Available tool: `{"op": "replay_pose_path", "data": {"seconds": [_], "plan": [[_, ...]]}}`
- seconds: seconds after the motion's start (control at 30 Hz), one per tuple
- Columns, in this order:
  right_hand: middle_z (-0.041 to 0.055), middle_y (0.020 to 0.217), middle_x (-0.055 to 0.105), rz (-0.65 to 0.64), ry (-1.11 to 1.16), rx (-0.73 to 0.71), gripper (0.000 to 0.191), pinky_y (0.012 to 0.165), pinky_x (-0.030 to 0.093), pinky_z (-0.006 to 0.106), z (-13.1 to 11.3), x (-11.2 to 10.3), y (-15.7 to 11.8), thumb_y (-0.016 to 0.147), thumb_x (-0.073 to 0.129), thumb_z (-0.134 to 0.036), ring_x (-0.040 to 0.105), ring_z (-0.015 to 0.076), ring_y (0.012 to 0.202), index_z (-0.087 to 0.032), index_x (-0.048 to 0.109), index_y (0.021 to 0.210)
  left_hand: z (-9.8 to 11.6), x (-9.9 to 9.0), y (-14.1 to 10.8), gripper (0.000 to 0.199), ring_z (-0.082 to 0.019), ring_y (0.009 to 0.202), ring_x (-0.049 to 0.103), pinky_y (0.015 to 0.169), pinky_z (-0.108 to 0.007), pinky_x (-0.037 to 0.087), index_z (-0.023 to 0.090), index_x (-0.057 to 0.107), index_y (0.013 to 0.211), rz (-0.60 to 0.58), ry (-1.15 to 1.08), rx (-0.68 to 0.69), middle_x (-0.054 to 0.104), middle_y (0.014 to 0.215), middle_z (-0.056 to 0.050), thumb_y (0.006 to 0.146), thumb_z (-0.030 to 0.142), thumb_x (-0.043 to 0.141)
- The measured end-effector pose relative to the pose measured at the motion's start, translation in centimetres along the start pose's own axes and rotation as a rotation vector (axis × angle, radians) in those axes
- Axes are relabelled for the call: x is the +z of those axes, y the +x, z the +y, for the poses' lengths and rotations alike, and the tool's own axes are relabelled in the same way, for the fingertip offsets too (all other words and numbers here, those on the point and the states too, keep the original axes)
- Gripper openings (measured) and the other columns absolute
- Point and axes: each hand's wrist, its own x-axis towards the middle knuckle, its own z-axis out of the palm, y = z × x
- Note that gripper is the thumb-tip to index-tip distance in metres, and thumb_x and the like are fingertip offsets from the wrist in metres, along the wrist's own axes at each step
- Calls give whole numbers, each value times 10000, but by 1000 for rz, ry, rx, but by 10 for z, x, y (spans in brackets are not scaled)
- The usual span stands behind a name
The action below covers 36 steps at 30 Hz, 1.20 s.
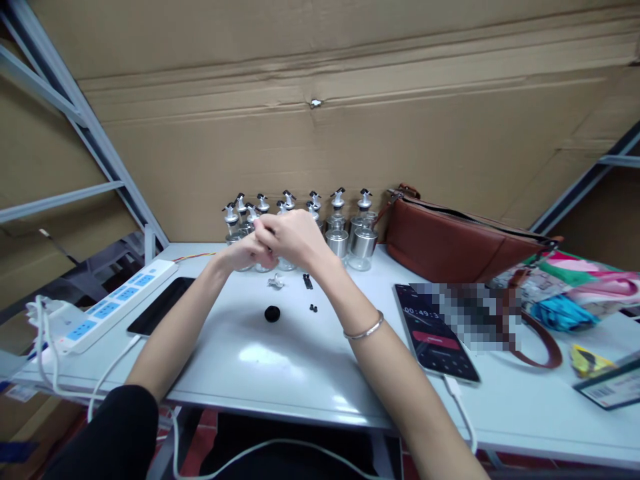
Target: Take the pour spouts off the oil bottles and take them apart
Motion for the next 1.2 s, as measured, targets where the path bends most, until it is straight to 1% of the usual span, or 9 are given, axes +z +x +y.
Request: {"op": "replay_pose_path", "data": {"seconds": [0.13,0.23,0.37,0.5,0.6,0.73,0.83,1.03,1.2], "plan": [[-9,492,416,195,161,185,540,502,221,242,13,-3,0,931,228,-434,352,86,471,-173,417,498,18,16,-1,59,-116,537,477,529,-244,367,171,500,651,440,530,293,504,586,8,596,186,515],[-9,457,381,203,160,250,598,497,219,246,14,-6,0,923,219,-515,345,86,457,-174,373,457,26,30,-2,202,-194,637,589,605,-281,423,152,598,856,679,904,195,618,667,-55,700,246,511],[-13,441,401,125,61,227,561,504,210,252,4,-7,0,888,340,-515,348,88,453,-166,448,461,27,37,-2,317,-245,705,649,648,-291,456,119,608,1013,738,1144,-13,674,723,-114,747,259,508],[3,438,448,129,23,225,562,496,202,257,1,-4,0,905,308,-456,387,98,447,-166,506,466,24,34,-3,343,-247,699,651,650,-296,462,110,600,1050,797,1119,7,675,714,-112,764,260,485],[11,427,470,159,-6,190,554,495,207,259,5,0,0,901,315,-406,420,103,444,-169,526,447,22,29,-2,231,-227,693,636,629,-279,452,125,646,865,709,954,118,665,702,-94,738,215,474],[19,423,490,154,-94,100,546,498,206,267,9,2,-1,882,325,-379,430,107,442,-173,528,419,22,19,-1,122,-162,656,575,578,-228,423,117,597,656,366,567,250,602,633,-27,649,146,479],[25,424,487,137,-150,43,537,509,211,273,7,-1,-1,866,324,-361,414,107,442,-175,492,391,26,14,-3,43,-119,609,505,557,-219,405,119,555,609,177,350,220,540,602,8,599,159,541],[8,406,417,141,-152,-107,511,560,259,288,-6,-7,-3,858,297,-308,319,97,424,-183,399,373,31,11,-12,271,-61,467,290,421,-216,266,175,390,470,35,202,26,359,499,51,500,189,660],[-4,396,336,212,-138,-228,459,536,263,294,-4,-4,-5,847,293,-319,270,110,428,-198,317,405,29,8,-15,205,-84,502,421,453,-212,359,160,480,454,-72,265,65,472,530,31,519,241,657]]}}
